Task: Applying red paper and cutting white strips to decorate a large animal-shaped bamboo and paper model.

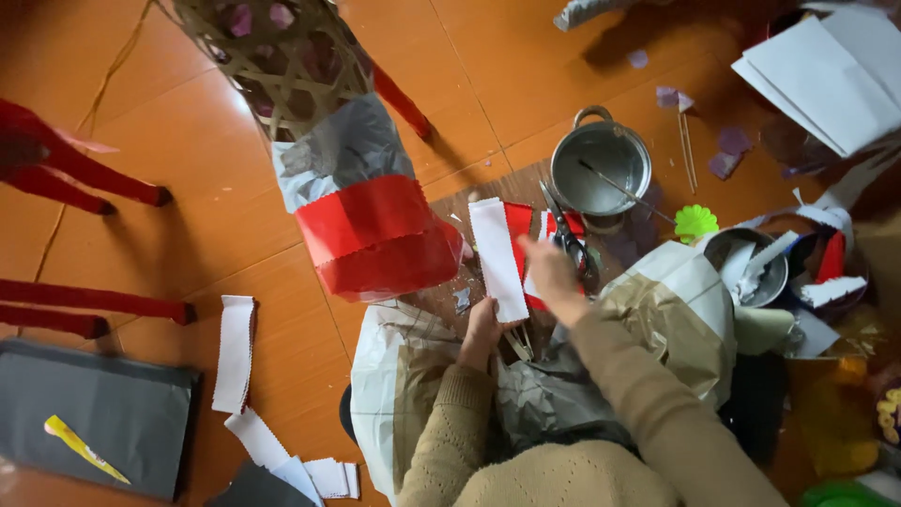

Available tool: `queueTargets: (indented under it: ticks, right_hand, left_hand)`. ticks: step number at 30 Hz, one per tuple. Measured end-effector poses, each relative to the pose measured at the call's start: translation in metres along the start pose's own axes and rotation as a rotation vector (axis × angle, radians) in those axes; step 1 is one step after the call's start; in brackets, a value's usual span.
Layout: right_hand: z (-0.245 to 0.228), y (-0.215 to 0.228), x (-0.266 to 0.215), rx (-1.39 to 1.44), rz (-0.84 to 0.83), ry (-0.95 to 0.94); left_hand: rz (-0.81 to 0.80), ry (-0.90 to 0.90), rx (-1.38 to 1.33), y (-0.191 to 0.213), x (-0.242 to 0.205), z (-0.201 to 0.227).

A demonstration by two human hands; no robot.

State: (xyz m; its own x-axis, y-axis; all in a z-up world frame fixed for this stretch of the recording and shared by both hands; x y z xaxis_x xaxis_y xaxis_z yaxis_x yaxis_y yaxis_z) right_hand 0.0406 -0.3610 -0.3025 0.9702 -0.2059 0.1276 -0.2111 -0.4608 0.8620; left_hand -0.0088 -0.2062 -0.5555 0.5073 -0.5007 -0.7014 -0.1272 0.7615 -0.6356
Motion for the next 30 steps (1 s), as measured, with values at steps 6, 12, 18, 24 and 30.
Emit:
queueTargets:
  ticks: [6, 12, 18, 24, 30]
  right_hand:
    - [0.087, 0.113, -0.002, -0.137, 0.307, -0.102]
    - [0.008, 0.075, 0.000, -0.127, 0.024, 0.265]
    - [-0.088, 0.053, -0.017, 0.561, -0.262, 0.702]
    - [-0.113, 0.060, -0.021, 0.745, -0.630, 0.369]
    - [-0.056, 0.084, 0.041, 1.022, -0.583, 0.054]
  left_hand:
    - [0.031, 0.037, -0.036, -0.018, -0.019, 0.008]
    - [-0.348, -0.296, -0.049, -0.083, -0.082, 0.057]
    - [0.040, -0.330, 0.234, -0.137, -0.218, 0.102]
    - [0.438, -1.302, 1.356, -0.223, -0.341, 0.175]
    - [0.384, -1.503, 1.305, -0.282, -0.412, 0.263]
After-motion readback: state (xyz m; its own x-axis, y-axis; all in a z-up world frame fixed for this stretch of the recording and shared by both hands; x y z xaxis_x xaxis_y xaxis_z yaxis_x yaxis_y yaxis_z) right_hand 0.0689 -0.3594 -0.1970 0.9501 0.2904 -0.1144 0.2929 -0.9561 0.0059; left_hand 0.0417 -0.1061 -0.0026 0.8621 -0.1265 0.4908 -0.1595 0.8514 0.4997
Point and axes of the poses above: each hand's wrist, its own x-axis towards the middle knuckle, its own y-axis out of the back of the hand, z = x × y, the point moved 9 cm from there along x, towards the middle knuckle, and after that the axes turned 1 degree about x, right-handed, at the moved point
